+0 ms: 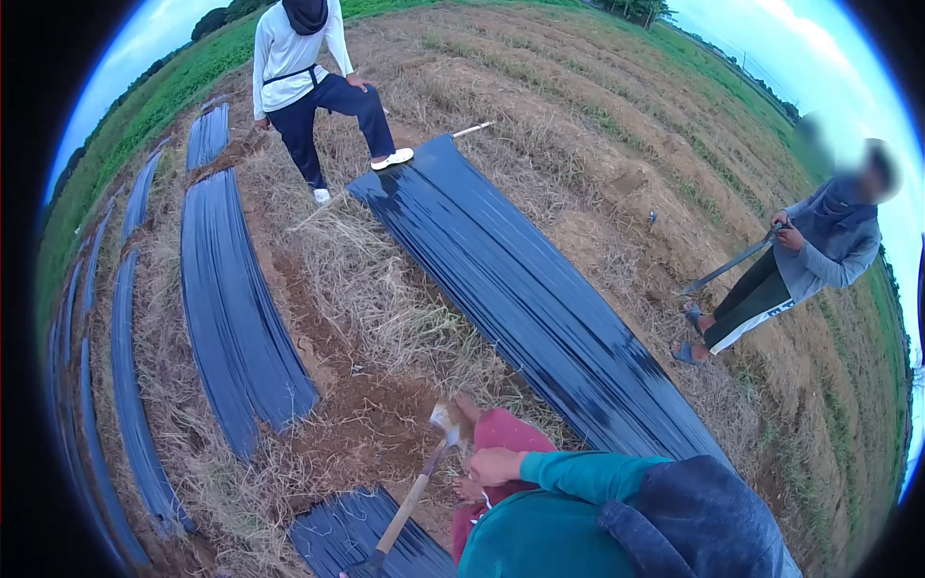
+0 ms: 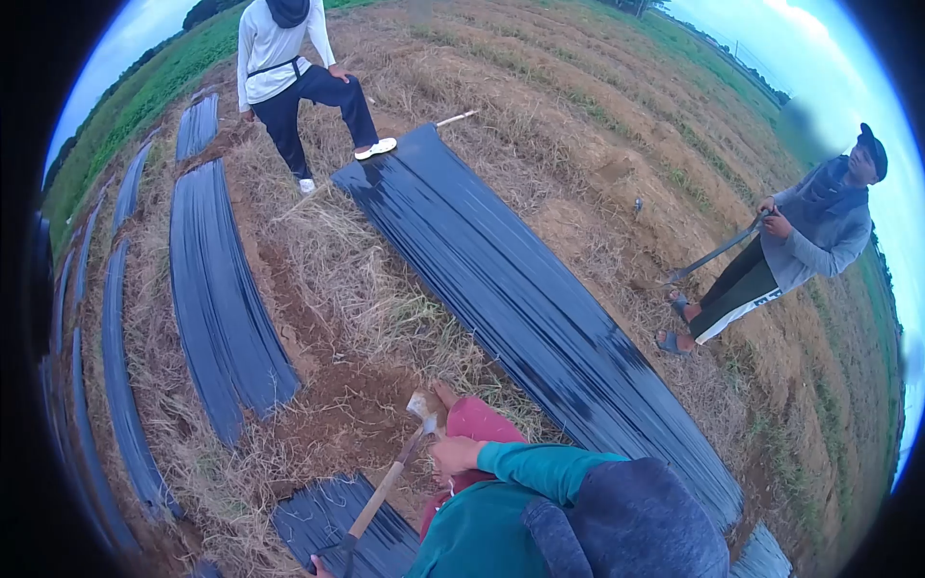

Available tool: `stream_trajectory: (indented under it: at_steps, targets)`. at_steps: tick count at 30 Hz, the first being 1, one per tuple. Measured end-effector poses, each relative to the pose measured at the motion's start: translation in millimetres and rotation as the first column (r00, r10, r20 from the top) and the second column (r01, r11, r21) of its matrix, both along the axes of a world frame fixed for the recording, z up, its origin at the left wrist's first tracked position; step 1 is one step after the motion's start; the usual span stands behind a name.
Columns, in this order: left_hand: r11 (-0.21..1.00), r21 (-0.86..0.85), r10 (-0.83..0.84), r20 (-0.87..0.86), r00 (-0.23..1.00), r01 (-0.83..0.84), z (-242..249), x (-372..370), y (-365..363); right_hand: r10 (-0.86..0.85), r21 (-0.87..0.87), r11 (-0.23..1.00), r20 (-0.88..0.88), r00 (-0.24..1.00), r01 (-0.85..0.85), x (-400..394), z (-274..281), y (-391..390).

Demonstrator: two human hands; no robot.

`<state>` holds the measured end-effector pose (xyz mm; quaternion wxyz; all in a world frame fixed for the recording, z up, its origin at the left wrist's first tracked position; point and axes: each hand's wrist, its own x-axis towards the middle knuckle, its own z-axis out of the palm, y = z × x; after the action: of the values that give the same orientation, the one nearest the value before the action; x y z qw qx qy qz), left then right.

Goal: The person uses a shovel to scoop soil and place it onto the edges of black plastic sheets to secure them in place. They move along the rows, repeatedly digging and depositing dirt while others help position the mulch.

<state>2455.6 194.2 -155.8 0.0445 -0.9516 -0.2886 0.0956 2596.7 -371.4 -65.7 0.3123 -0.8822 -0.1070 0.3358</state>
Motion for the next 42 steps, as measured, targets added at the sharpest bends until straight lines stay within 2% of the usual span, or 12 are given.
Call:
stream_trajectory:
  at_steps: [3, 6, 9, 12, 14, 16, 18, 25, 31, 34, 39, 42]
  targets:
    - [0.971, -0.228, 0.187, 0.542, 0.819, -0.071, 82, 13, -94, 0.024, 0.095, 0.995, -0.053, 0.998, -0.019, 8, -47, 10]
    - [0.664, -0.706, 0.620, 0.334, 0.710, -0.247, -2, -24, -34, 0.097, 0.073, 0.993, -0.028, 0.995, -0.095, 4, -65, 28]
    - [0.741, -0.603, 0.597, 0.390, 0.702, -0.295, -21, -36, -27, 0.042, 0.183, 0.982, 0.009, 0.999, -0.043, -10, -62, 31]
    - [0.556, -0.784, 0.737, 0.311, 0.600, -0.277, -14, -33, -30, -0.020, 0.140, 0.990, -0.025, 0.999, 0.024, -15, -19, 28]
    - [0.482, -0.831, 0.740, 0.217, 0.636, -0.278, 4, -33, -32, 0.052, 0.088, 0.995, -0.086, 0.995, -0.045, -4, 27, 24]
    - [0.468, -0.849, 0.723, 0.208, 0.658, -0.245, 12, -26, -37, 0.006, 0.103, 0.995, -0.022, 1.000, -0.004, -13, 21, 23]
    - [0.519, -0.818, 0.703, 0.246, 0.668, -0.245, -3, -34, -26, 0.035, -0.022, 0.999, -0.149, 0.988, -0.039, -17, -15, 22]
    - [0.646, -0.689, 0.653, 0.276, 0.705, -0.329, 6, -13, -32, -0.064, 0.036, 0.997, -0.249, 0.966, 0.075, -14, -32, 13]
    - [0.578, -0.710, 0.721, 0.214, 0.659, -0.402, 0, -14, -19, -0.081, 0.033, 0.995, -0.346, 0.935, 0.098, 4, -59, 14]
    - [0.532, -0.762, 0.721, 0.178, 0.670, -0.369, 6, -13, -11, -0.125, 0.167, 0.963, -0.428, 0.895, 0.214, 20, -107, 23]
    - [0.572, -0.738, 0.712, 0.229, 0.664, -0.359, 47, 9, -62, -0.328, -0.021, 0.914, -0.623, 0.710, 0.404, 25, -254, 55]
    - [0.619, -0.710, 0.683, 0.274, 0.678, -0.336, 40, 3, -74, -0.424, 0.261, 0.811, -0.355, 0.833, 0.524, -16, -376, 100]
